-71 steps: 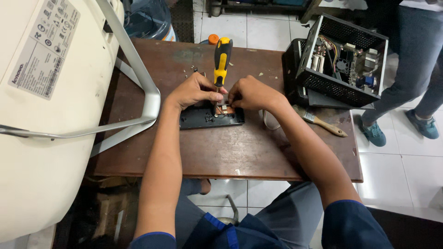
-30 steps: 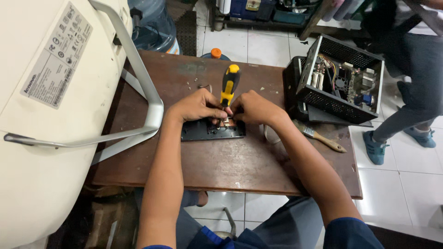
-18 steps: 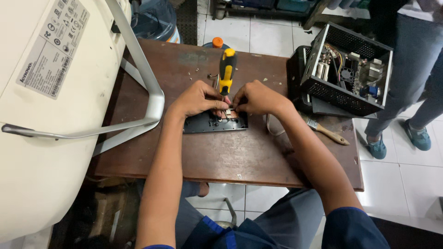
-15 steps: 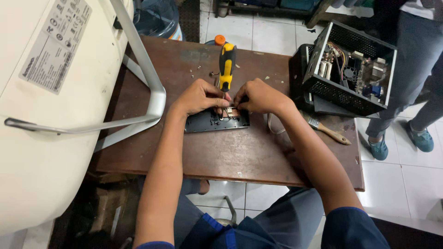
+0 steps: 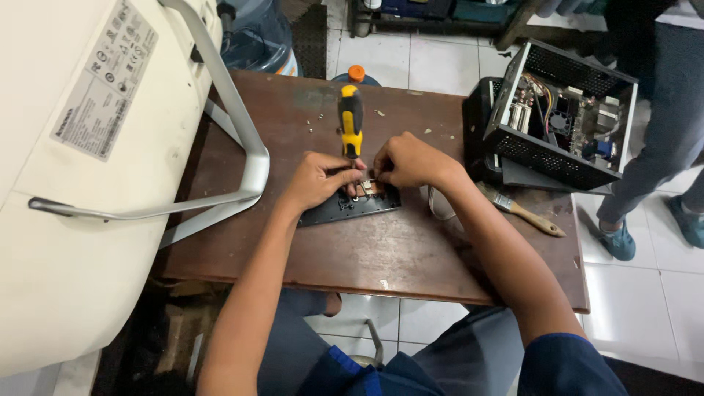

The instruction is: The person works on a small electronic device on a wooden table, using a screwdriver to remove screws and detach a circuit board. They manipulate wires and components within the device's casing, occasionally moving a nearby computer tower aside to access the workspace.

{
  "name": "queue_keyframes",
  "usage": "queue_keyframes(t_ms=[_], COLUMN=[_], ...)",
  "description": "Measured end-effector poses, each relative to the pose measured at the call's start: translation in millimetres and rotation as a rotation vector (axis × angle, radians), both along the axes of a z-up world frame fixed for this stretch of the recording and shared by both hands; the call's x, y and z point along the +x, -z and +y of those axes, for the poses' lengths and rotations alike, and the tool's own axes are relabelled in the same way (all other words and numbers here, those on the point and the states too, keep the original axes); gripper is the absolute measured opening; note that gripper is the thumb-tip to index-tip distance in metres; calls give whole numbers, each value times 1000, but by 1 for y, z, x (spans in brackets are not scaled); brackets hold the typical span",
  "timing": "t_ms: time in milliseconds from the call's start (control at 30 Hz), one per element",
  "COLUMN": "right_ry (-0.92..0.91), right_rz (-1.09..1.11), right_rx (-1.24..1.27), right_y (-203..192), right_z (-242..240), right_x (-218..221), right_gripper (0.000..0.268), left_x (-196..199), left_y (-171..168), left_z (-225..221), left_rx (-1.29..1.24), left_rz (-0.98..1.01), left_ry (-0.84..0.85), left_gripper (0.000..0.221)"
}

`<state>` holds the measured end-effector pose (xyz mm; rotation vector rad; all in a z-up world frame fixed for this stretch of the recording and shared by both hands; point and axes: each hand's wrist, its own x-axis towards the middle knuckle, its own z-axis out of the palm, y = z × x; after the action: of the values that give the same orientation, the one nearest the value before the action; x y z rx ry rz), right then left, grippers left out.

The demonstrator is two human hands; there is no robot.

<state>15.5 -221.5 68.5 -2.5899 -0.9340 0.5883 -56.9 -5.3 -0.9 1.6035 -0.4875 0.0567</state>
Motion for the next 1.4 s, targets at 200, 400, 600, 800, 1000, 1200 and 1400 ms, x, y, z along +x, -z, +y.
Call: queue_keyframes(t_ms=[200,400,600,800,1000,1200,1400], right_ry=[-38,66,-63,-100,-317,-225,-165], right_rz=[-22,-65,-492,-546,-384,-444,-533], right_rx=[18,763,533,542,502,539,528], right_y=[-26,-109,-131,-114,-130,-131,-126], right_z=[-10,-11,10,11,-4,0,-5], right_x=[-4,-54,-70,-54,-57,-66,-69], right_gripper=[26,34,54,21,33,34,22], left_x=[-4,-7,-13,-7,-7,-8,-10], left_y=[-6,-13,-20,-14,-13,-12,-15], left_z=[-3,-4,-6,-4,-3,-5,-6], left_rx=[13,7,63,143,169,147,192], left_rz=[-128,-200,-117,-212,-254,-224,-198], left_ry=[-34,-36,-36,-44,-48,-60,-10], left_gripper=[3,5,13,15,17,26,22])
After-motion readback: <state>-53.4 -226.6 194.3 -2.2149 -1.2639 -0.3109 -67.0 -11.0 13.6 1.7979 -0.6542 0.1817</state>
